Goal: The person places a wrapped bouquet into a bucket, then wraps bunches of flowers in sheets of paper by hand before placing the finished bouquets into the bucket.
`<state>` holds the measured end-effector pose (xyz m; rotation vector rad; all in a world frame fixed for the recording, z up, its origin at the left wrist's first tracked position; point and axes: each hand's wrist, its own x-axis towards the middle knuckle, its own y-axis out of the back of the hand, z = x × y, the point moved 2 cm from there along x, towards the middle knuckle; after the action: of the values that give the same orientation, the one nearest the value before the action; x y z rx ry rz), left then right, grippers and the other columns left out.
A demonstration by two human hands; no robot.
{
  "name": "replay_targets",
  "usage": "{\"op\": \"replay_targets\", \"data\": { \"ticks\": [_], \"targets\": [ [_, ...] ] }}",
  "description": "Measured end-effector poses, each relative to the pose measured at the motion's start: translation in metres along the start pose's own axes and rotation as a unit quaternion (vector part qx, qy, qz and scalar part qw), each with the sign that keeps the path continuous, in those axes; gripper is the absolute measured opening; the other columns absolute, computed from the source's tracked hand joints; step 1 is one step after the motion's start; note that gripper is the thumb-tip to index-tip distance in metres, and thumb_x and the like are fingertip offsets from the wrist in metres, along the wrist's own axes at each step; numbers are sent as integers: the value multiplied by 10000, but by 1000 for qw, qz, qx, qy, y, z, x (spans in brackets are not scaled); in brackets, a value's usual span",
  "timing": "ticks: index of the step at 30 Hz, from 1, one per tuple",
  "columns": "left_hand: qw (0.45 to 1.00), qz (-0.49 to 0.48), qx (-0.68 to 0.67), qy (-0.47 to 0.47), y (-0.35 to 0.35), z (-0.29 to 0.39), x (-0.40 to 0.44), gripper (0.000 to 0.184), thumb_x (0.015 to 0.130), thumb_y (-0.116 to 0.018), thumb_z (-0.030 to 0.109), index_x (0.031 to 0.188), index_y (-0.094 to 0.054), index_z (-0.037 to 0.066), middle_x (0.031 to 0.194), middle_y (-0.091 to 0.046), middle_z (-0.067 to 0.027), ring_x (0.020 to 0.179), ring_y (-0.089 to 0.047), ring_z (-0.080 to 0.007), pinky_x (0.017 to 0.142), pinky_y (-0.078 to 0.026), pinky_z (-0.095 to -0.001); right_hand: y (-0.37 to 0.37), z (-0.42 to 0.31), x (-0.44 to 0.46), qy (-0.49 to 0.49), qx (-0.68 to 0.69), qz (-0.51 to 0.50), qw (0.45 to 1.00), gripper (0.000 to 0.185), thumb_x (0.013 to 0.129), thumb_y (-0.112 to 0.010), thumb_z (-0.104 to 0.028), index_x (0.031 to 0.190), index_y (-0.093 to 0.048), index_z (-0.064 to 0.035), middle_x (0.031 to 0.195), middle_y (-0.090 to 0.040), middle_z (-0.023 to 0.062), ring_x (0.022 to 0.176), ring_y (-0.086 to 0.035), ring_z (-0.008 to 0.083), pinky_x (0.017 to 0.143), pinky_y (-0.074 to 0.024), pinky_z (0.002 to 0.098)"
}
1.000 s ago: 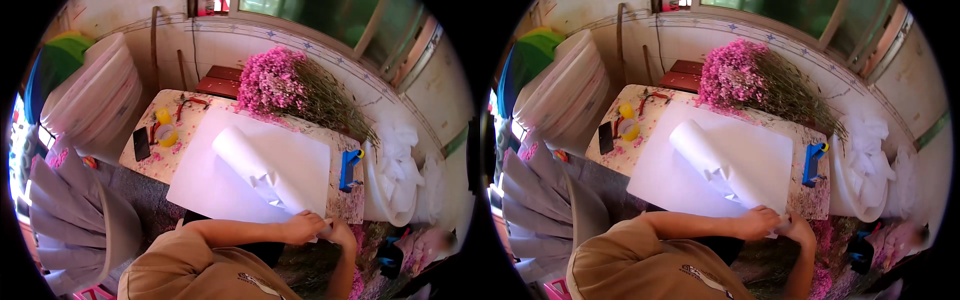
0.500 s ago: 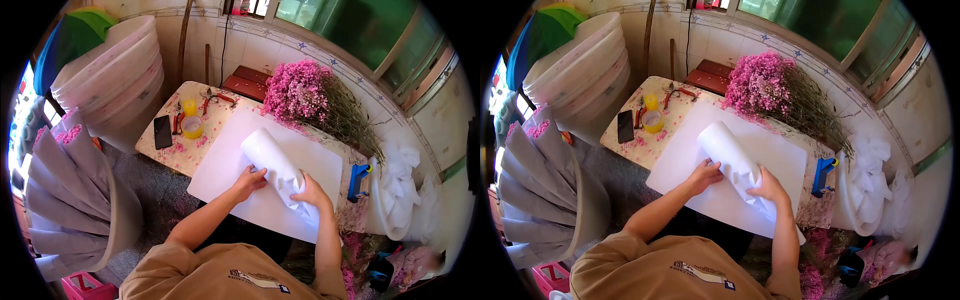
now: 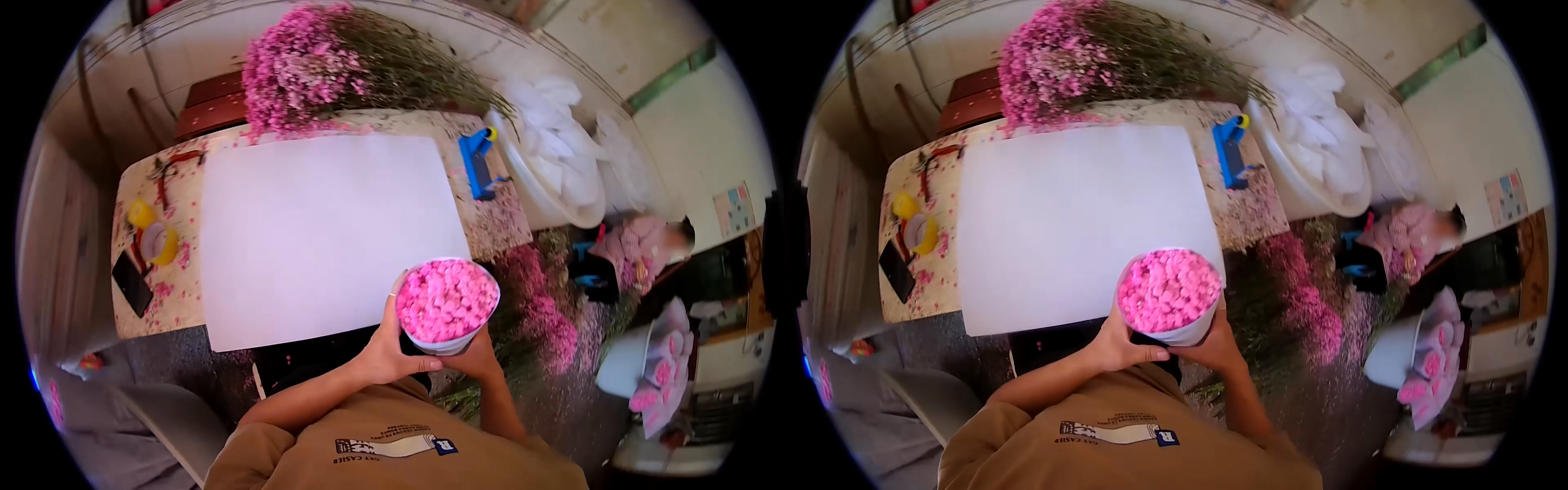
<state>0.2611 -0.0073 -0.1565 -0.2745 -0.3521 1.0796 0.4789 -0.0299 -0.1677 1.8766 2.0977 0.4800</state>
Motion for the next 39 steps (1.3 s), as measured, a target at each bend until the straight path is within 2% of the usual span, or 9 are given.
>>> {"op": "replay_targets", "data": {
  "ticks": [4,7,12,17,20,21,24,34,39],
  "targets": [
    [1000,-23,0,13,-11,-21,-5,1517,660,-999,227,1609,171,39,1643,-216,-204,1532,-261,-300,1243,-247,-446,2,0,-6,61,-223,-89,969,1191,622,-965,-416,1540,-346,25,1477,-538,204,1442,-447,342,1277,-164,484],
    [999,-27,-14,31,-14,-24,-9,1549,657,-999,213,1593,226,53,1646,-199,-205,1536,-253,-301,1245,-241,-455,1,-13,-3,43,-149,-98,983,1110,663,-912,-506,1506,-416,18,1500,-529,191,1455,-429,361,1292,-74,496],
    [995,-43,8,92,-11,-26,-6,1561,663,-990,179,1581,268,66,1667,-144,-210,1556,-201,-300,1254,-217,-444,-5,-27,17,-61,65,-99,991,1192,568,-1005,-299,1532,-366,-10,1488,-517,158,1387,-501,291,1208,-334,467],
    [998,-50,-5,31,27,12,-7,1421,729,-950,249,1634,129,59,1695,-96,-233,1587,-101,-314,1275,-127,-452,-10,-11,14,88,12,-11,996,1290,568,-1011,-209,1571,-245,55,1466,-531,195,1340,-551,265,1104,-465,408],
    [998,-12,-5,-66,56,39,-13,1038,820,-885,346,1595,-270,30,1632,-262,-243,1484,-364,-363,1196,-320,-502,-18,-2,9,58,31,-29,997,1301,580,-1006,-202,1583,-219,58,1450,-553,205,1318,-576,271,1087,-483,409],
    [987,29,117,-103,58,61,-13,548,848,-841,178,1333,-620,52,1511,-468,-182,1364,-497,-303,1075,-451,-455,-20,-1,9,71,57,-29,995,1302,585,-1008,-201,1579,-213,72,1429,-571,204,1296,-593,265,1078,-491,404],
    [950,-27,294,-99,58,89,-14,345,804,-846,90,1123,-722,58,1433,-551,-156,1305,-538,-313,1002,-486,-457,-27,1,11,28,99,-43,994,1297,588,-1012,-199,1573,-217,85,1432,-570,202,1300,-590,257,1082,-488,405],
    [811,-51,570,-117,37,115,-12,206,718,-801,-3,906,-727,33,1205,-654,-134,1062,-630,-331,864,-517,-422,-31,2,8,24,46,-38,998,1237,579,-1010,-270,1523,-311,120,1372,-615,220,1259,-624,284,1060,-491,411],
    [829,-43,543,-131,41,105,-12,170,714,-780,-9,853,-695,38,1168,-663,-138,1034,-635,-327,848,-515,-419,-30,7,6,33,-14,-15,999,1196,569,-999,-309,1494,-375,120,1353,-612,254,1266,-616,333,1052,-492,429]
  ]
}}
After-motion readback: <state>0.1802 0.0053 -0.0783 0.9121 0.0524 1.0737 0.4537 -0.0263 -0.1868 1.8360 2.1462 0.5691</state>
